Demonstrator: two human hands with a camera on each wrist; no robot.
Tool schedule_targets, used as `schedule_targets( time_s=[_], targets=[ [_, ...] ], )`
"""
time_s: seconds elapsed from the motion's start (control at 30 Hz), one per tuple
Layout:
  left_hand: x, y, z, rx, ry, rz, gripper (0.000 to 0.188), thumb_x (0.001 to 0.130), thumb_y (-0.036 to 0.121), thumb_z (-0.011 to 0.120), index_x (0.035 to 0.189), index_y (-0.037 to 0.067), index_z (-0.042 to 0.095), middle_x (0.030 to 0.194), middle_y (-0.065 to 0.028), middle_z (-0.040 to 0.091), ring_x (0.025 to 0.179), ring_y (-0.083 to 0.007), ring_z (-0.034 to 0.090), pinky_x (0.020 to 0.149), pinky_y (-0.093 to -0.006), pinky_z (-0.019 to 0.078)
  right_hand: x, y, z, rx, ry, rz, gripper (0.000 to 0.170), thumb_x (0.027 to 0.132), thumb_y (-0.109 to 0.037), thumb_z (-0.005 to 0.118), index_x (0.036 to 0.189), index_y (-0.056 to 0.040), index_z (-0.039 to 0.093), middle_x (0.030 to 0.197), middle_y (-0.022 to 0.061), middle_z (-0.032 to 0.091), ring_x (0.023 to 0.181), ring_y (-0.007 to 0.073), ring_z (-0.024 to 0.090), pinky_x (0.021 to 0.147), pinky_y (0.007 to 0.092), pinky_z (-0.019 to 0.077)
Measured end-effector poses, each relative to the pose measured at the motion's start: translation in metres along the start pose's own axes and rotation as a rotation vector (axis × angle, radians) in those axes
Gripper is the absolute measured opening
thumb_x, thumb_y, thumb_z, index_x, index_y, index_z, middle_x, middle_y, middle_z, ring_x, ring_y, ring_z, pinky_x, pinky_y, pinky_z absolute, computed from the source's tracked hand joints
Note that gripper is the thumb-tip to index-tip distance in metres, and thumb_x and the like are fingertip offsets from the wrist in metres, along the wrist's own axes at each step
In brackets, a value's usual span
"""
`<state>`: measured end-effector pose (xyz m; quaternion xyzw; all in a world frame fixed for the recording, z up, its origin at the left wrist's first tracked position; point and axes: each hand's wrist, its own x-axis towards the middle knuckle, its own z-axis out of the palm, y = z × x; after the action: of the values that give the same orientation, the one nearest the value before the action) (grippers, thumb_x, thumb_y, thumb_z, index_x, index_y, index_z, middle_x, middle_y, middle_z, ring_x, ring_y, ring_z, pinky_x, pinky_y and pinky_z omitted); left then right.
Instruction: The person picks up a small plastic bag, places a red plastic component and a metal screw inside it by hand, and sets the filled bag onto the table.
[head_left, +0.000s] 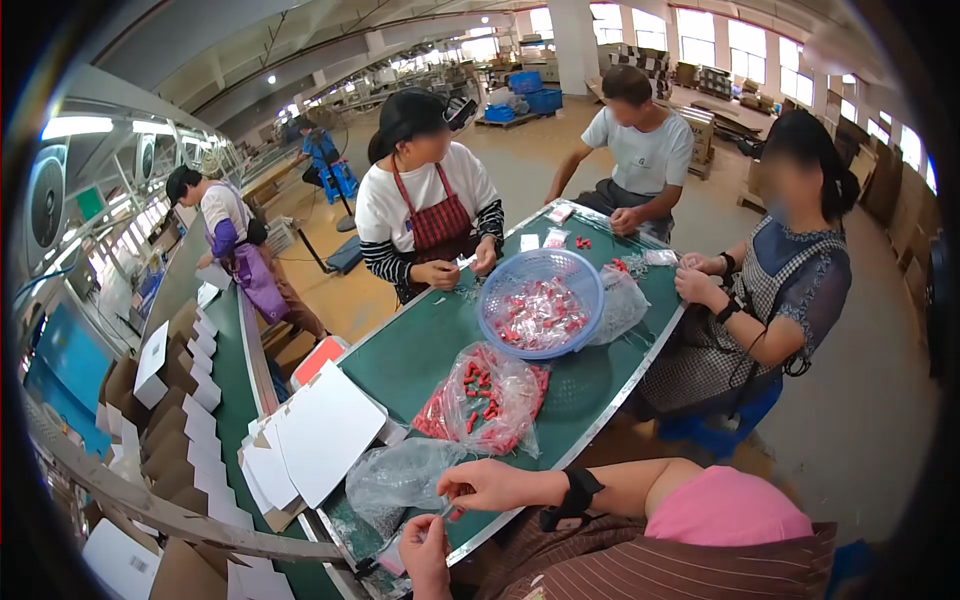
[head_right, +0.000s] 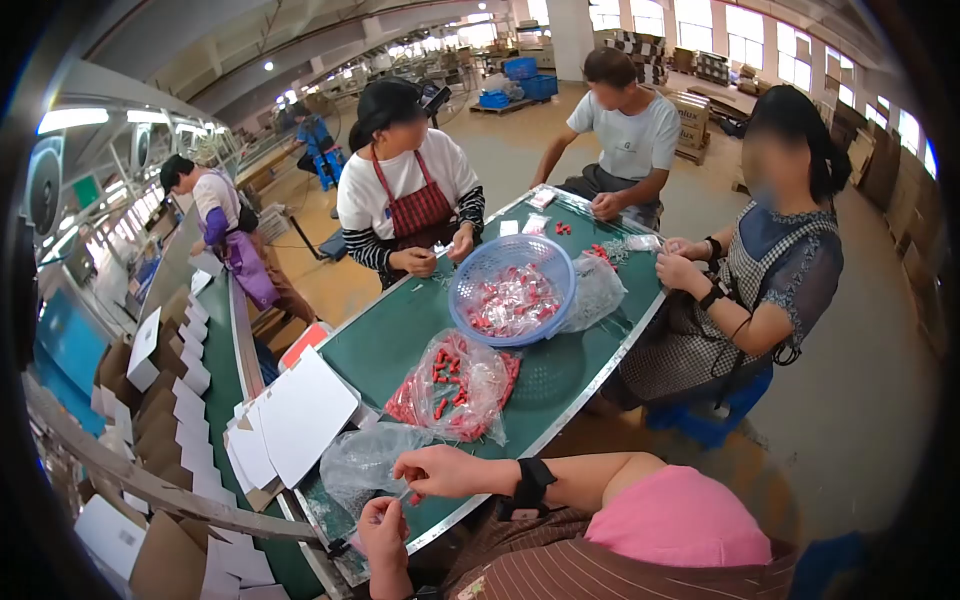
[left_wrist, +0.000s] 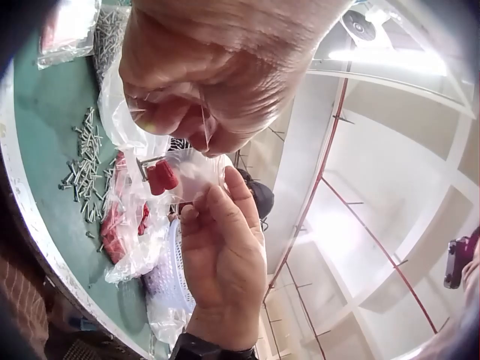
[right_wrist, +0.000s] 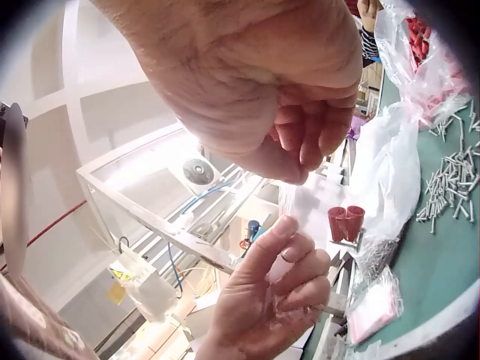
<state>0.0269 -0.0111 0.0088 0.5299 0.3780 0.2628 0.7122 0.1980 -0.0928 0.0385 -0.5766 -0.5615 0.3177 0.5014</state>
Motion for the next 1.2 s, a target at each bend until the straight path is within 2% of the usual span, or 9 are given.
schedule_targets(
  time_s=[0.27,0.47,0.57,0.73,0.83,0.9,0.97,1.1,1.2],
  targets=[
    [0.001,-0.004,0.000,-0.006,0.014,0.018,0.006,0.081,0.005,0.059,0.080,0.004,0.053,0.058,0.0000,0.048,0.040,-0.0055,0.038,0.036,-0.0195,0.0290,-0.001,-0.002,0.005,0.000,0.042,-0.040,0.025,0.074,-0.001,0.054,0.099,-0.0020,0.051,0.071,0.0076,0.058,0.066,0.0190,0.060,0.061,0.0309,0.0456],
    [0.001,-0.008,0.002,0.008,-0.001,0.072,0.005,0.080,0.003,0.060,0.080,0.005,0.054,0.055,0.0017,0.047,0.039,-0.0046,0.037,0.035,-0.0187,0.0264,-0.002,-0.006,0.006,0.141,-0.028,0.048,0.023,0.074,0.000,0.054,0.097,-0.0020,0.050,0.073,0.0086,0.058,0.068,0.0193,0.061,0.062,0.0306,0.0461],
    [0.001,-0.008,0.005,0.020,0.007,0.087,0.005,0.079,0.002,0.059,0.080,0.004,0.055,0.056,0.0024,0.047,0.040,-0.0043,0.038,0.036,-0.0186,0.0263,-0.002,0.000,0.010,-0.020,0.011,-0.093,0.023,0.074,0.000,0.053,0.097,-0.0023,0.050,0.073,0.0090,0.058,0.065,0.0194,0.061,0.061,0.0300,0.0466],
    [0.001,-0.001,0.006,0.061,-0.064,0.029,0.004,0.082,0.007,0.059,0.081,0.004,0.056,0.057,0.0036,0.047,0.042,-0.0035,0.038,0.038,-0.0180,0.0262,-0.001,-0.001,0.011,0.049,0.004,0.023,0.019,0.074,-0.005,0.057,0.092,-0.0031,0.051,0.073,0.0088,0.059,0.068,0.0170,0.061,0.060,0.0300,0.0466],
    [0.000,-0.001,0.006,0.161,-0.202,-0.106,0.013,0.084,0.013,0.059,0.093,0.004,0.062,0.064,0.0047,0.051,0.049,-0.0017,0.038,0.043,-0.0180,0.0281,0.003,0.011,0.011,0.140,0.114,-0.074,0.015,0.074,-0.009,0.061,0.085,-0.0033,0.052,0.070,0.0025,0.052,0.064,0.0089,0.050,0.058,0.0245,0.0433],
    [-0.003,-0.012,0.006,0.200,-0.202,-0.070,0.017,0.084,0.014,0.060,0.097,0.003,0.061,0.073,0.0049,0.056,0.055,-0.0009,0.041,0.047,-0.0171,0.0298,0.006,0.015,0.008,0.437,0.066,0.137,0.017,0.077,-0.003,0.062,0.092,-0.0033,0.053,0.078,0.0007,0.054,0.076,0.0064,0.053,0.066,0.0220,0.0452],
    [-0.008,-0.002,0.012,0.072,-0.216,-0.090,0.018,0.084,0.013,0.060,0.098,0.002,0.060,0.075,0.0057,0.056,0.059,-0.0007,0.042,0.050,-0.0168,0.0311,0.005,0.011,0.003,0.474,0.095,0.124,0.019,0.077,-0.002,0.062,0.094,-0.0029,0.053,0.082,0.0005,0.055,0.077,0.0068,0.054,0.069,0.0213,0.0450],
    [-0.007,0.003,0.013,0.103,-0.210,0.090,0.015,0.086,0.013,0.057,0.097,0.003,0.058,0.067,0.0042,0.054,0.045,0.0002,0.034,0.040,-0.0162,0.0245,0.005,0.007,0.000,0.514,0.101,0.159,0.020,0.076,0.000,0.062,0.093,-0.0013,0.053,0.080,0.0008,0.056,0.074,0.0066,0.053,0.067,0.0215,0.0447],
    [-0.011,0.018,0.020,-0.042,-0.141,0.109,0.012,0.085,0.008,0.058,0.095,0.001,0.058,0.083,-0.0010,0.061,0.074,-0.0051,0.054,0.066,-0.0172,0.0398,0.002,-0.001,0.001,0.389,0.069,0.123,0.020,0.076,0.000,0.061,0.094,-0.0014,0.052,0.081,0.0018,0.057,0.075,0.0074,0.054,0.068,0.0219,0.0449]
  ],
)
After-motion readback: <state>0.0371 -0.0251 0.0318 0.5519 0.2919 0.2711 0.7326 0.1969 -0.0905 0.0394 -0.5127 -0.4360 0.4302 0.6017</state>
